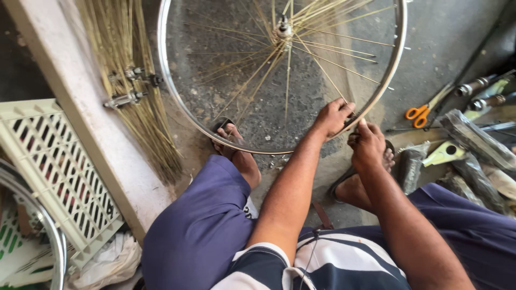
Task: The person is assembling a bicycle wheel by hand, inserting spokes into the hub and rim. They are sitting on the floor in a workshop environment, manipulating the metal spokes to connect the wheel components.
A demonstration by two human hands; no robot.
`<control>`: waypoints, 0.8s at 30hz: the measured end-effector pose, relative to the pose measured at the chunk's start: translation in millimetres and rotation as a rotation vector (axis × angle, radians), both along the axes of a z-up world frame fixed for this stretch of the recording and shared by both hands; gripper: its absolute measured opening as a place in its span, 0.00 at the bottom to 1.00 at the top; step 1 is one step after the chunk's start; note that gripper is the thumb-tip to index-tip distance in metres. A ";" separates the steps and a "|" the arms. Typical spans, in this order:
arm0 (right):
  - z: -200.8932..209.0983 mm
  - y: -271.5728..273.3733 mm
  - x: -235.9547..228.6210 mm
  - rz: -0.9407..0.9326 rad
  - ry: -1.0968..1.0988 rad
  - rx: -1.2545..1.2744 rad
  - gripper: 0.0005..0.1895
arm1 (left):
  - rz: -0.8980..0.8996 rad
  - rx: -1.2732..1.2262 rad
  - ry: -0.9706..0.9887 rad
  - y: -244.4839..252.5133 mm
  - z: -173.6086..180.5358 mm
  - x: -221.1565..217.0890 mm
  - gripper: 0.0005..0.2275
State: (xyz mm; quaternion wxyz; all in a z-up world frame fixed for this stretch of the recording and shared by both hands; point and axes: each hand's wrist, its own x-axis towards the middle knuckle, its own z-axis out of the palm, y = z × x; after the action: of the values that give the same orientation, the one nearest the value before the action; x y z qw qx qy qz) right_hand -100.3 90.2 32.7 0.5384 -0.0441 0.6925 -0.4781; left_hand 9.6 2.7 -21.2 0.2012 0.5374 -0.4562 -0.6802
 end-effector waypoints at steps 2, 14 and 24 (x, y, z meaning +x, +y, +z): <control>-0.8 3.4 -5.1 -0.020 0.010 0.020 0.24 | 0.029 -0.028 0.053 1.2 -1.7 1.2 0.17; -0.3 2.1 -4.4 -0.027 -0.008 0.003 0.10 | 0.004 0.068 0.053 -4.4 15.0 7.8 0.14; 4.6 -0.7 -2.2 -0.035 -0.025 0.057 0.22 | 0.059 0.126 0.135 -4.0 18.3 9.7 0.14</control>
State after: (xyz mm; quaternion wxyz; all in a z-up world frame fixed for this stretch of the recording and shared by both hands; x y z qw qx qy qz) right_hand -102.5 89.6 37.3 0.5395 -0.0109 0.6999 -0.4679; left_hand 19.2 -1.3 -2.9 0.2173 0.5151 -0.3817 -0.7360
